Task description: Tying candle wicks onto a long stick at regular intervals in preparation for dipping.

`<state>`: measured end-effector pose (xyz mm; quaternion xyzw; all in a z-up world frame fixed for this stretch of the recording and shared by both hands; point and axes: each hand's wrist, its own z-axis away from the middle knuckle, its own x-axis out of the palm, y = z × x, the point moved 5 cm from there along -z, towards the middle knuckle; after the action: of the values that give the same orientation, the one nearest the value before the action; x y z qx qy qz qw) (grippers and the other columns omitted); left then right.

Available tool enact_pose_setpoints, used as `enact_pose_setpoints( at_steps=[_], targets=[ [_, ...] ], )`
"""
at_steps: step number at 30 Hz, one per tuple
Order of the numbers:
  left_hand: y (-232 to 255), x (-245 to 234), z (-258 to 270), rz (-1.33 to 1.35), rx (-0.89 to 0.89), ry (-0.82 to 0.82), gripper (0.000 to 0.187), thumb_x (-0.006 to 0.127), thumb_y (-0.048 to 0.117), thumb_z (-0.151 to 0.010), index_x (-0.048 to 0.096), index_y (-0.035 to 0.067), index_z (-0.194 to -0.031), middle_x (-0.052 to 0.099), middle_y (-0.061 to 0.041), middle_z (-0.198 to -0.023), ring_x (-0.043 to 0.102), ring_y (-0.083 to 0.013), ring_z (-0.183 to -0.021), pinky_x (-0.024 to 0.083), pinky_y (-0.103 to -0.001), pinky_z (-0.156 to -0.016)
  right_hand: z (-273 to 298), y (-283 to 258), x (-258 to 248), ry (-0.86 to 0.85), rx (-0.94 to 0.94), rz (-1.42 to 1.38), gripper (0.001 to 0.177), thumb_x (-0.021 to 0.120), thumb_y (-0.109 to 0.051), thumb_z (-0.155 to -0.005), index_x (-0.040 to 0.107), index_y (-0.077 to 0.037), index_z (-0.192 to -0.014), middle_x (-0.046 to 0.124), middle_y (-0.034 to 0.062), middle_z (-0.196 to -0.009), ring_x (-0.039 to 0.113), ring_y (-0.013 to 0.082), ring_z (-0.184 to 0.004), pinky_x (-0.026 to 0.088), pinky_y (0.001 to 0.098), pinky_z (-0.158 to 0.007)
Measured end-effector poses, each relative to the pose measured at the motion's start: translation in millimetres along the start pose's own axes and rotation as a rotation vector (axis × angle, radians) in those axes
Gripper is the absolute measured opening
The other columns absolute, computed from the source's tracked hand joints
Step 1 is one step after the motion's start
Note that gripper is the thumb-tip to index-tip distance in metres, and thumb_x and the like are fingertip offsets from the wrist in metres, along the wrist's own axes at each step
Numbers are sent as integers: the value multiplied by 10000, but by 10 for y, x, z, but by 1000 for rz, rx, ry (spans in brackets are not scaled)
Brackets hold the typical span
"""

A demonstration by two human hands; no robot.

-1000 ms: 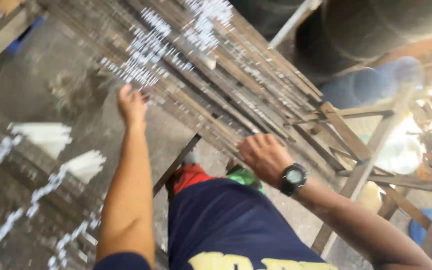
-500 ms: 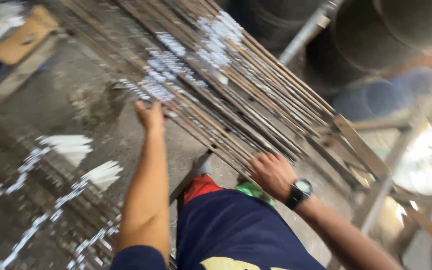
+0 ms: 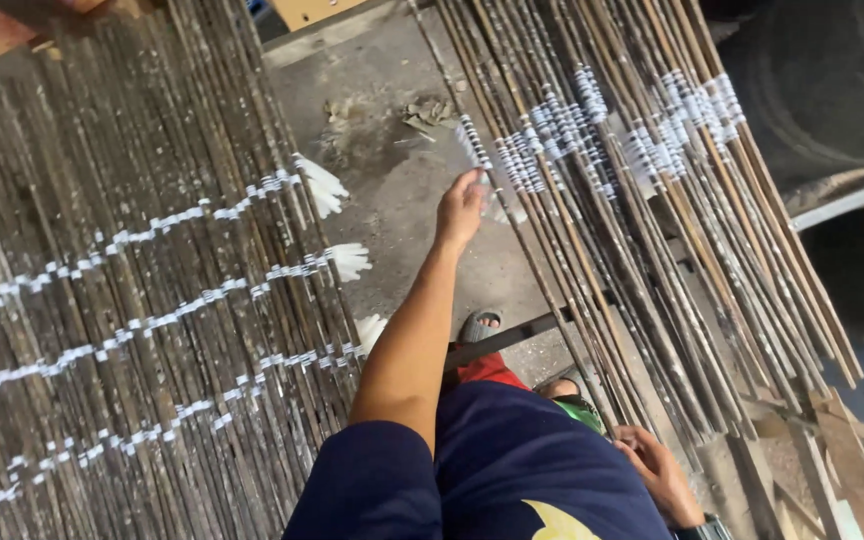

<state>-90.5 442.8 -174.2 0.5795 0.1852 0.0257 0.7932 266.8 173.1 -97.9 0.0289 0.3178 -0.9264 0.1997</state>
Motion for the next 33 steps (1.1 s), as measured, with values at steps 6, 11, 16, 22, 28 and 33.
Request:
enact_pose_setpoints(
  at_steps=[6,11,16,22,28,33],
  targets=[
    [67,40,-217,-324,172,-121,448,448,76,-740,472,170,-1178,462,-147,-1096,544,-341,-915,448,-392,-750,291,-228,-40,127,146,-215,285,484,-100,-859,583,47,-1082,623,200,-952,556,253,-851,388,318,-718],
    [193,7,-231,-369,251,-86,305,568,142,-729,518,166,-1029,483,-113,-1016,563,-301,-840,472,-385,-603,319,-229,-212,104,82,-169,293,487,-163,-863,581,25,-1066,461,135,-593,375,202,-472,233,286,-440],
    [407,-90,-134,-312,305,-61,163,613,204,-730,563,144,-874,562,-31,-955,611,-183,-760,465,-294,-551,296,-244,-305,122,40,-184,319,468,-110,-861,562,82,-1097,415,180,-565,373,232,-475,252,310,-400],
    [444,-100,-41,-181,164,-233,140,554,216,-749,467,136,-825,621,-18,-850,597,-198,-731,411,-295,-564,470,-484,-187,124,33,-245,304,464,-88,-863,581,84,-1085,406,154,-567,376,216,-505,239,288,-425],
    [460,-101,23,-52,108,-352,189,525,154,-772,506,111,-954,589,-55,-1064,568,-191,-876,413,-265,-672,361,-283,-284,125,5,-217,264,486,-103,-855,557,66,-1045,436,156,-558,382,203,-476,260,290,-410],
    [545,-109,138,68,-27,-462,222,523,97,-786,537,94,-1007,541,-77,-1061,539,-181,-883,427,-250,-731,425,-429,-229,83,-12,-249,294,447,-105,-870,557,55,-1090,409,114,-590,384,187,-505,245,276,-416]
  ],
)
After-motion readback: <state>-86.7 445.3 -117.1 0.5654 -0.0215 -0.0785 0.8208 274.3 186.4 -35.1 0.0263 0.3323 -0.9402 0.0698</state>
